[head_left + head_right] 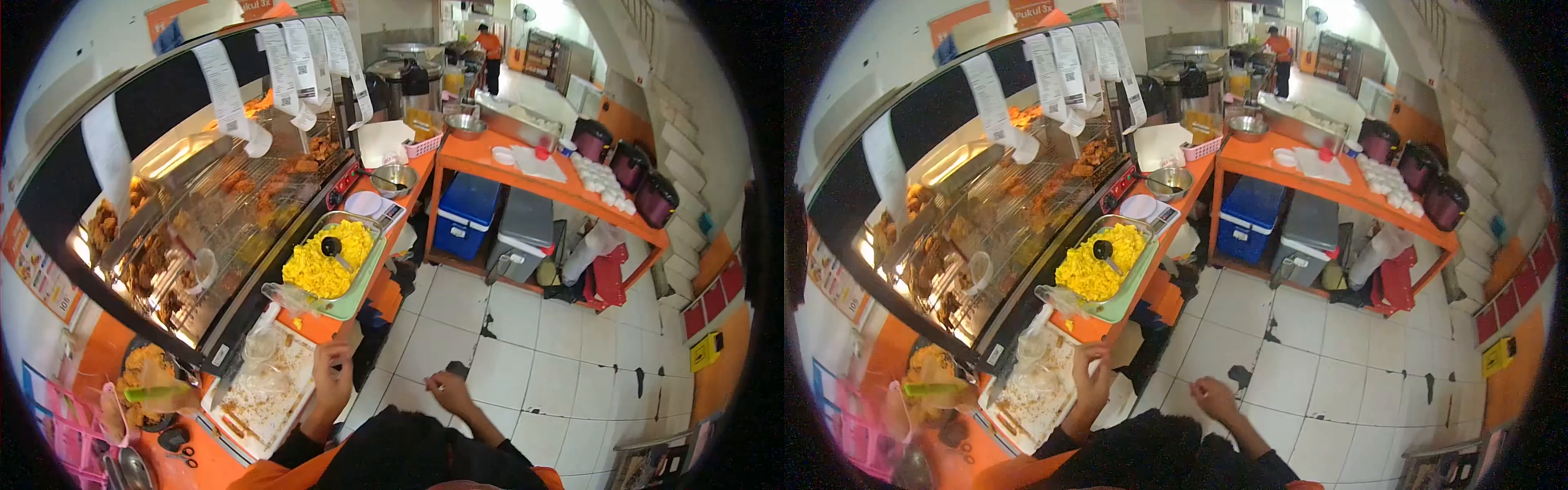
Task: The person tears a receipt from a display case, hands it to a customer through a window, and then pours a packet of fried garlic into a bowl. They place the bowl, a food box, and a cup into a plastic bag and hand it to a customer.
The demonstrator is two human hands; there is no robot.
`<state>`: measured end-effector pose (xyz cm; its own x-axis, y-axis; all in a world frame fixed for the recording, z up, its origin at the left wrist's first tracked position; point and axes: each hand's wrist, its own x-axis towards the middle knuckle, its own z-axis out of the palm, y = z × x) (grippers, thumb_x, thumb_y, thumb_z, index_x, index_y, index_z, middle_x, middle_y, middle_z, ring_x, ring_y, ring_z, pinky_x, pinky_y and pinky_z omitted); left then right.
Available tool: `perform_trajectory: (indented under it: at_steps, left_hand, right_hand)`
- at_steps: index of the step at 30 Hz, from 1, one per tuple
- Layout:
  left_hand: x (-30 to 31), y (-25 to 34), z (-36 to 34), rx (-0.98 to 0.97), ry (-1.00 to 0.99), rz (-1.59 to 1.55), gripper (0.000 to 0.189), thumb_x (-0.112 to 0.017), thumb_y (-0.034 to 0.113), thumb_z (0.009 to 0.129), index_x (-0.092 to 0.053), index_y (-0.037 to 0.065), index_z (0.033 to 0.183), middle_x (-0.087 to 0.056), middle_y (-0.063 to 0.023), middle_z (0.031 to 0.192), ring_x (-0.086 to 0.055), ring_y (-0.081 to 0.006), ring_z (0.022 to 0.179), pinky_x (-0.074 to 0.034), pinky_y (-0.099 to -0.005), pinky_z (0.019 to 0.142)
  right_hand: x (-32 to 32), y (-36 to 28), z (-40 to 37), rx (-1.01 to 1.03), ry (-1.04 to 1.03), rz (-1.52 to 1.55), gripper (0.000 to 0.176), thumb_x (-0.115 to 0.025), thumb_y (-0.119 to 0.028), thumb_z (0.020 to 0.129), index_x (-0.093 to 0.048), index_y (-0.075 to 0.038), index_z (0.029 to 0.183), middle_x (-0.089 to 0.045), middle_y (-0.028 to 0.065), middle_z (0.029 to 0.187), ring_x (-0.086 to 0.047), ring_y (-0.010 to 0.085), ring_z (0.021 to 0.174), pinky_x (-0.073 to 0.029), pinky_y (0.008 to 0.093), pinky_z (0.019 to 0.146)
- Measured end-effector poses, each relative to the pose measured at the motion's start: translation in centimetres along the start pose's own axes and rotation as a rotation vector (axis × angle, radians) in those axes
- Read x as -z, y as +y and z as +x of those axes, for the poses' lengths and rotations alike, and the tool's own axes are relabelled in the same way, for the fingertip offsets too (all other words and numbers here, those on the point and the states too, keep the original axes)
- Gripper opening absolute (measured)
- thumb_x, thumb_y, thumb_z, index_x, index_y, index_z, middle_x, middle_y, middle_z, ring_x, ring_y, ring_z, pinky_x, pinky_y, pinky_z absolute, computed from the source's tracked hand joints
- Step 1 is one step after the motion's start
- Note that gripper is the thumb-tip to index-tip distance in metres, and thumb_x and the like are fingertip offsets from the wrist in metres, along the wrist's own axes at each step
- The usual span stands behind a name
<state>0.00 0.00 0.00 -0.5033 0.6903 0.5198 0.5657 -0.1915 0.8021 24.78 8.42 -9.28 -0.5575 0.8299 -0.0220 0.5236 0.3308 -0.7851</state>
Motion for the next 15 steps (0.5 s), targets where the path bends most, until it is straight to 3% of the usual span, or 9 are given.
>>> perform_trajectory:
  at_steps: [2, 3, 6, 7, 9, 12, 15]
  left_hand:
    - [-0.1, 2.2, -0.6, -0.068, -0.019, -0.017, 0.014, -0.058, -0.004, 0.081, -0.056, 0.002, 0.093, -0.059, -0.0134, 0.098, -0.057, -0.0249, 0.092, -0.045, -0.0317, 0.08]
    - [-2.6, -1.3, 11.1, -0.19, -0.045, 0.075, 0.013, -0.058, -0.004, 0.081, -0.056, 0.002, 0.093, -0.059, -0.0135, 0.098, -0.057, -0.0248, 0.091, -0.045, -0.0318, 0.08]
    - [-8.4, -2.5, 12.5, -0.065, -0.044, 0.01, 0.011, -0.059, -0.005, 0.081, -0.057, 0.001, 0.09, -0.059, -0.0136, 0.097, -0.057, -0.025, 0.091, -0.046, -0.0314, 0.079]
    - [-9.5, -3.2, 14.1, -0.068, -0.017, 0.039, 0.011, -0.059, -0.004, 0.081, -0.057, 0.001, 0.09, -0.059, -0.0135, 0.097, -0.057, -0.0249, 0.092, -0.046, -0.0313, 0.079]
    - [-11.3, -4.5, 16.9, -0.061, 0.049, 0.098, 0.01, -0.059, -0.004, 0.081, -0.057, 0.001, 0.089, -0.059, -0.0133, 0.096, -0.057, -0.0248, 0.092, -0.047, -0.031, 0.079]
    - [-13.6, -5.8, 20.5, 0.023, 0.213, 0.141, 0.01, -0.058, -0.003, 0.083, -0.057, 0.002, 0.091, -0.057, -0.0122, 0.1, -0.056, -0.0216, 0.093, -0.047, -0.0299, 0.077]
    - [-15.0, -5.9, 23.9, 0.109, 0.355, 0.148, 0.009, -0.057, -0.001, 0.086, -0.056, 0.004, 0.094, -0.055, -0.0105, 0.103, -0.055, -0.0191, 0.095, -0.047, -0.0289, 0.077]
  right_hand:
    - [2.0, 1.0, -3.3, -0.064, 0.055, -0.04, 0.031, -0.055, -0.031, 0.09, -0.065, -0.006, 0.075, -0.064, 0.0122, 0.078, -0.062, 0.0286, 0.072, -0.048, 0.0379, 0.065]
    - [0.8, 2.3, 10.3, 0.013, 0.168, 0.07, 0.031, -0.055, -0.031, 0.09, -0.066, -0.005, 0.075, -0.064, 0.0125, 0.077, -0.062, 0.0293, 0.07, -0.048, 0.0387, 0.064]
    - [4.2, 9.8, 10.9, -0.276, 0.158, 0.132, 0.034, -0.054, -0.032, 0.09, -0.066, -0.004, 0.076, -0.065, 0.014, 0.075, -0.062, 0.0308, 0.07, -0.048, 0.0408, 0.065]
    - [4.1, 12.1, 12.4, -0.281, 0.155, 0.115, 0.036, -0.054, -0.035, 0.089, -0.066, -0.003, 0.077, -0.065, 0.0145, 0.073, -0.062, 0.0318, 0.07, -0.047, 0.0422, 0.066]
    - [3.6, 16.2, 16.0, -0.426, 0.055, 0.169, 0.034, -0.054, -0.032, 0.09, -0.068, -0.003, 0.081, -0.068, 0.0103, 0.074, -0.065, 0.0201, 0.071, -0.05, 0.0313, 0.068]
    - [6.6, 15.9, 23.9, -0.391, -0.109, 0.107, 0.036, -0.053, -0.033, 0.09, -0.068, -0.002, 0.081, -0.068, 0.0109, 0.075, -0.066, 0.0219, 0.072, -0.05, 0.033, 0.068]
    - [7.8, 18.3, 35.6, -0.108, -0.131, 0.022, 0.034, -0.054, -0.033, 0.09, -0.067, -0.003, 0.08, -0.067, 0.0119, 0.075, -0.065, 0.0244, 0.072, -0.049, 0.0343, 0.068]
